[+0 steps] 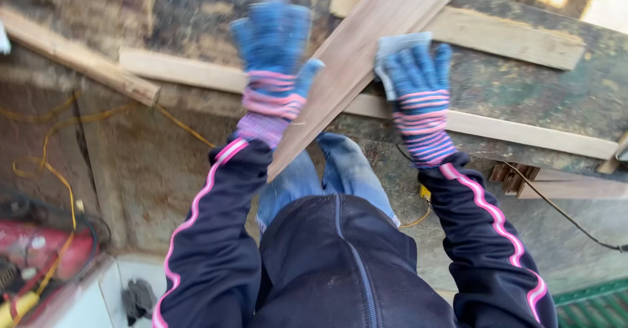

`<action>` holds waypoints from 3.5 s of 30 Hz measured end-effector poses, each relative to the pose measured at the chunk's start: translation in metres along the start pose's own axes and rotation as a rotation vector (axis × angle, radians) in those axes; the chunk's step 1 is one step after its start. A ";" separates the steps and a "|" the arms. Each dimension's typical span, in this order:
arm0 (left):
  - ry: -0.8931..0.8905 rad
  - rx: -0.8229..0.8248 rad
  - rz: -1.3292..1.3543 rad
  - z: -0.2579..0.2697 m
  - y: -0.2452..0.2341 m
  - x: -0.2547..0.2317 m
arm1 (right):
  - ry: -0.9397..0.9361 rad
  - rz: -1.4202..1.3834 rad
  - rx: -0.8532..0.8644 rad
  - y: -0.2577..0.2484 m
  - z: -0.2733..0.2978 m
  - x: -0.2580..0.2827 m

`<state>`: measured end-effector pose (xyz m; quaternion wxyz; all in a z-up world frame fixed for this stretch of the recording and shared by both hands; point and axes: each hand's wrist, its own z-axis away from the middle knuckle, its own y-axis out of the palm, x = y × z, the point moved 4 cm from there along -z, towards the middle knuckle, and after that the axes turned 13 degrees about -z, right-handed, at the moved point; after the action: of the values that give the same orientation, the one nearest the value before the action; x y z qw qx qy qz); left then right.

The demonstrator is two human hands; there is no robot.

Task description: The person is sanding a piece of wood by hand using a small piece of sanding paper.

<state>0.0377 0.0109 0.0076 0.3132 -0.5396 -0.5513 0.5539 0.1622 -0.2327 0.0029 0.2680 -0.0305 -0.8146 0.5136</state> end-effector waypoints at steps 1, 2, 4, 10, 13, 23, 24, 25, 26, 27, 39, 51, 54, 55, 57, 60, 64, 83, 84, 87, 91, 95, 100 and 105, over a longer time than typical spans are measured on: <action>-0.255 -0.155 0.019 0.019 -0.033 0.017 | -0.009 -0.059 -0.031 -0.006 -0.004 -0.001; -0.280 -0.160 0.007 0.057 -0.042 0.025 | -0.031 -0.074 -0.022 -0.002 -0.004 0.004; -0.791 -0.484 0.186 0.139 -0.065 0.056 | -0.016 -0.077 0.007 0.003 -0.003 0.010; -0.683 0.318 0.109 0.281 0.141 0.097 | -0.158 -0.203 0.207 0.047 0.007 0.081; -0.264 0.426 -0.454 0.320 0.238 0.127 | -0.291 -0.260 0.201 0.089 0.021 0.142; -0.921 0.365 0.756 0.178 0.082 0.119 | -0.456 -0.129 0.251 0.083 0.027 0.101; -0.934 0.356 0.788 0.177 0.081 0.115 | -0.429 -0.190 0.281 0.088 0.025 0.110; -0.943 0.347 0.817 0.175 0.080 0.112 | -0.399 -0.250 0.307 0.093 0.024 0.120; -0.948 0.347 0.818 0.181 0.090 0.114 | -0.400 -0.253 0.311 0.106 0.025 0.147; -0.945 0.338 0.745 0.184 0.099 0.118 | -0.458 -0.237 0.316 0.119 0.023 0.175; -0.850 0.340 0.504 0.187 0.125 0.121 | -0.475 -0.096 0.237 0.101 0.038 0.129; -0.804 0.499 0.481 0.177 0.099 0.133 | -0.211 -0.351 0.329 0.086 0.019 0.136; -0.808 0.498 0.452 0.175 0.091 0.132 | -0.124 -0.234 0.275 0.058 0.021 0.119; -0.857 0.499 0.509 0.173 0.085 0.130 | -0.176 -0.160 0.183 0.053 0.022 0.122; -0.871 0.497 0.608 0.166 0.077 0.128 | -0.211 -0.116 0.190 0.079 0.015 0.175; -0.897 0.541 0.705 0.159 0.071 0.130 | -0.265 -0.092 0.200 0.130 0.026 0.213; -0.846 0.626 0.626 0.165 0.078 0.152 | -0.264 -0.396 0.119 0.116 0.020 0.205; -0.857 0.217 1.452 0.218 0.055 0.099 | -0.009 -0.078 0.307 0.083 -0.015 0.118; -0.791 0.193 1.403 0.219 0.046 0.094 | -0.056 -0.175 0.335 0.090 -0.016 0.145; -0.706 0.114 1.298 0.223 -0.021 0.088 | -0.210 -0.333 0.270 0.059 -0.028 0.189; -0.651 0.080 1.046 0.221 -0.140 0.075 | -0.133 -0.233 0.132 -0.032 -0.019 0.137; -0.608 0.082 0.816 0.203 -0.216 0.056 | 0.197 -0.415 -0.007 -0.056 -0.007 0.114; -0.628 0.135 0.634 0.163 -0.265 0.028 | -0.236 -0.673 -0.173 -0.100 -0.063 0.262; -0.369 0.182 0.498 0.155 -0.277 0.015 | -0.288 -0.446 -0.225 -0.103 -0.061 0.290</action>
<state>-0.1801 0.0368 0.2369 0.1096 -0.5183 -0.3979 0.7490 -0.0338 -0.1371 0.2276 0.2508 0.1930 -0.8827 0.3474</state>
